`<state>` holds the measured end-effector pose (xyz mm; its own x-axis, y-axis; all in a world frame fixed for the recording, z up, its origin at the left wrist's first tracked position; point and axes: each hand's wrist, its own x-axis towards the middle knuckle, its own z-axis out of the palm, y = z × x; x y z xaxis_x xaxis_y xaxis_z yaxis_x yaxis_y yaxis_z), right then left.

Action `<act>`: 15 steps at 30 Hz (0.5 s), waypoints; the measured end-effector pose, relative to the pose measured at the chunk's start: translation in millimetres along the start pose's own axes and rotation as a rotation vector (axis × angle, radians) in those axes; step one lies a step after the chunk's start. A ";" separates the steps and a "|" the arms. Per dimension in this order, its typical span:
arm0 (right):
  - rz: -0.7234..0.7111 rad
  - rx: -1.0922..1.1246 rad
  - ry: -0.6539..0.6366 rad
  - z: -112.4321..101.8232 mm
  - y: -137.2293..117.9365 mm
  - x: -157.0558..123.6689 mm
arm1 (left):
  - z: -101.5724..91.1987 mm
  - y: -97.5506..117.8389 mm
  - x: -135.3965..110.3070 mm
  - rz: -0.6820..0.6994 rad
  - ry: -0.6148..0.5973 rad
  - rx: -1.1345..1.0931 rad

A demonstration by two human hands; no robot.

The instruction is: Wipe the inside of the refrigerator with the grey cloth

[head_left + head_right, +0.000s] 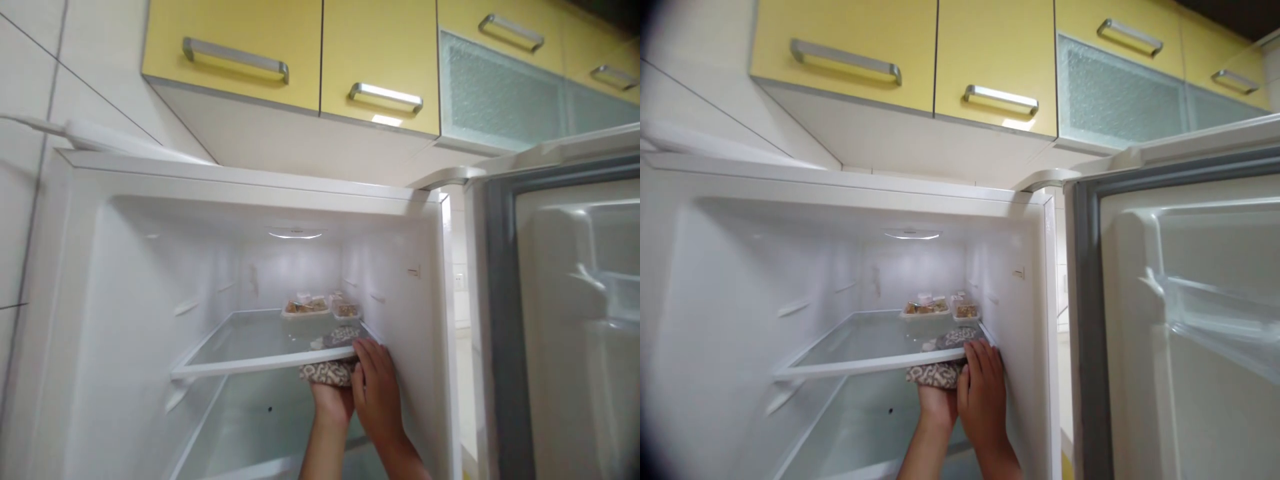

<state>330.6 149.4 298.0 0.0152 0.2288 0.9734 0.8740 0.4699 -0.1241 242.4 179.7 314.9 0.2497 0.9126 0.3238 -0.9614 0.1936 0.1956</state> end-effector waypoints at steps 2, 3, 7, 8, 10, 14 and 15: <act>-0.018 -0.019 -0.026 -6.0 0.0 5.0 | 4.7 -0.4 -12.5 -0.001 -0.007 0.005; -0.019 -0.025 -0.037 -7.9 -0.3 6.7 | 7.6 0.4 -16.9 0.001 -0.006 0.008; 0.005 -0.026 -0.033 -6.5 -3.1 5.9 | 15.6 6.3 -21.0 -0.021 0.006 0.044; 0.006 -0.022 -0.021 -4.1 -3.3 3.7 | 15.3 7.4 -19.0 -0.027 0.005 0.054; 0.001 -0.017 0.007 2.2 -2.2 -2.0 | 11.6 8.9 -12.2 -0.040 -0.003 0.067; -0.032 -0.016 0.033 16.4 3.8 -13.6 | -5.4 11.6 9.4 -0.054 -0.007 0.045; -0.037 -0.018 0.037 19.8 5.0 -15.5 | -10.4 12.8 15.9 -0.039 -0.010 0.042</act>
<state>325.1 165.1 278.5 0.0010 0.1795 0.9837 0.8827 0.4621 -0.0853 232.9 200.4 313.0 0.2881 0.9011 0.3240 -0.9453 0.2135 0.2468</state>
